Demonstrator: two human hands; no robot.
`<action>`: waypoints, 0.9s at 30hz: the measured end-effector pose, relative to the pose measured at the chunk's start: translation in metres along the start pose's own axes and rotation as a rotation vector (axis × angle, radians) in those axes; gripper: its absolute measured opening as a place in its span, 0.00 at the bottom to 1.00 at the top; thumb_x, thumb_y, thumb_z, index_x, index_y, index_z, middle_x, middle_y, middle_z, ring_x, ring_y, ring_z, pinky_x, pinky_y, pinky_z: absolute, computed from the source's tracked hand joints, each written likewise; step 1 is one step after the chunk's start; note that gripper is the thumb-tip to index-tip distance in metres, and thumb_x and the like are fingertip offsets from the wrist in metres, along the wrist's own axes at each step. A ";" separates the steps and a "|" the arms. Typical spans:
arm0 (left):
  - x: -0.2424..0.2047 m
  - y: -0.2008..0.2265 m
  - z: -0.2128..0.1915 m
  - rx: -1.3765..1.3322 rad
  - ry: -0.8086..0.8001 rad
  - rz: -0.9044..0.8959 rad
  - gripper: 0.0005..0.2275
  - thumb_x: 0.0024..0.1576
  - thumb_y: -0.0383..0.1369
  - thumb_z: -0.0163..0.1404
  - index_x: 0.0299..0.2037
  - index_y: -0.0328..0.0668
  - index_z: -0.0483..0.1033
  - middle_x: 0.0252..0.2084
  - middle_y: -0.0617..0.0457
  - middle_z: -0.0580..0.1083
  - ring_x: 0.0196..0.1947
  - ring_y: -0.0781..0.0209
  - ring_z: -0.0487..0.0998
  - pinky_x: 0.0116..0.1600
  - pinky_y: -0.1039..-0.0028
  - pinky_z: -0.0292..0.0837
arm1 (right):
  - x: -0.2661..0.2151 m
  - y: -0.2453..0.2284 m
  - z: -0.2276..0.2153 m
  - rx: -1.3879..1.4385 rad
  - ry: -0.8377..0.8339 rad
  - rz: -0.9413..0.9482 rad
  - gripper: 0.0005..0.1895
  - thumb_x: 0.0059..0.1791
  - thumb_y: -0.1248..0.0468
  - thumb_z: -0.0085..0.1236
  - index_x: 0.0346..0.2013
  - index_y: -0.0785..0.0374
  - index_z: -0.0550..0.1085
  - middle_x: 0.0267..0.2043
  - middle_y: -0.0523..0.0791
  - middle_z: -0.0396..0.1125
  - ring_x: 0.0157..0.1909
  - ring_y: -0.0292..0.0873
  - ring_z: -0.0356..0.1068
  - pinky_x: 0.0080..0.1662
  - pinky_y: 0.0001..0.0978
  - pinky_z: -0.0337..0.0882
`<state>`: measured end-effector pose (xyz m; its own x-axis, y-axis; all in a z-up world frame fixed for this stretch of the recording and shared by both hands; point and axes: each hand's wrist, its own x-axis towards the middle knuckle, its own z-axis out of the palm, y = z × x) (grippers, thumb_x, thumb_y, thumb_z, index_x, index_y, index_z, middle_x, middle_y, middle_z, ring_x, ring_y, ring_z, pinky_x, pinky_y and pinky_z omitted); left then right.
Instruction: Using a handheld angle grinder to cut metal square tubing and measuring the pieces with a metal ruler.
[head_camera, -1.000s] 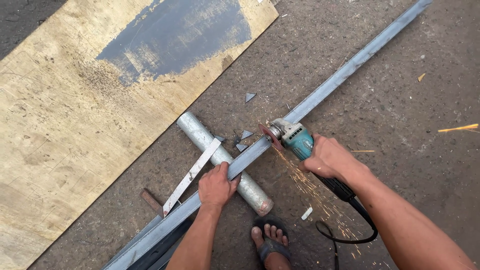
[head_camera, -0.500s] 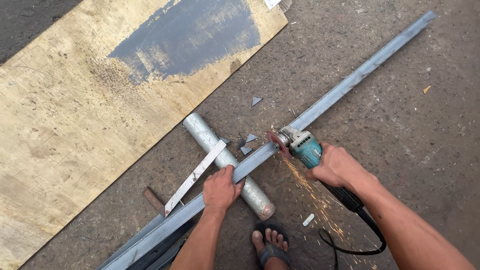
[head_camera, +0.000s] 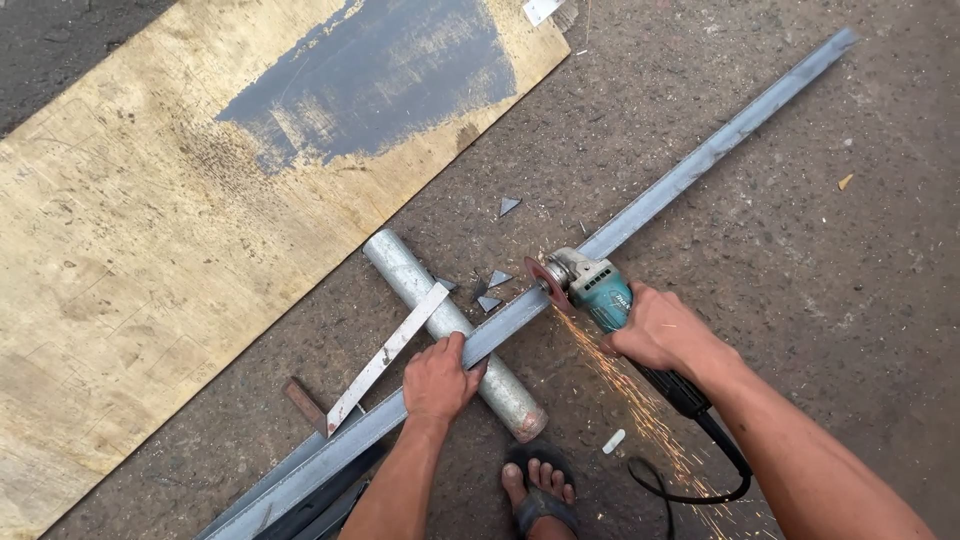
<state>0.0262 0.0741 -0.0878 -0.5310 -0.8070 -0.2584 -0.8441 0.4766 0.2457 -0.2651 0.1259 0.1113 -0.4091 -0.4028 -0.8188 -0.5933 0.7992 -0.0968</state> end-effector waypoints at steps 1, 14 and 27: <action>0.000 0.002 0.000 0.001 0.001 0.001 0.18 0.51 0.57 0.50 0.39 0.57 0.67 0.33 0.58 0.73 0.38 0.56 0.82 0.45 0.65 0.75 | -0.003 -0.003 -0.002 0.002 0.001 0.000 0.44 0.34 0.55 0.66 0.63 0.67 0.68 0.53 0.62 0.74 0.60 0.62 0.73 0.56 0.56 0.73; 0.001 0.004 -0.012 -0.010 -0.081 -0.001 0.18 0.54 0.57 0.49 0.41 0.55 0.67 0.35 0.57 0.73 0.40 0.57 0.81 0.47 0.65 0.74 | -0.004 0.000 0.001 -0.048 -0.005 0.037 0.43 0.31 0.57 0.65 0.61 0.65 0.71 0.54 0.60 0.74 0.60 0.60 0.73 0.58 0.53 0.73; -0.001 0.003 -0.004 -0.008 -0.084 0.013 0.19 0.54 0.56 0.51 0.42 0.54 0.67 0.36 0.56 0.73 0.42 0.55 0.81 0.48 0.64 0.74 | -0.009 -0.018 -0.011 -0.049 -0.001 -0.028 0.41 0.32 0.57 0.64 0.59 0.67 0.71 0.52 0.62 0.74 0.60 0.61 0.73 0.56 0.54 0.74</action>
<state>0.0247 0.0742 -0.0829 -0.5467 -0.7683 -0.3328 -0.8365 0.4838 0.2574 -0.2582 0.1105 0.1263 -0.3911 -0.4238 -0.8170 -0.6379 0.7647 -0.0913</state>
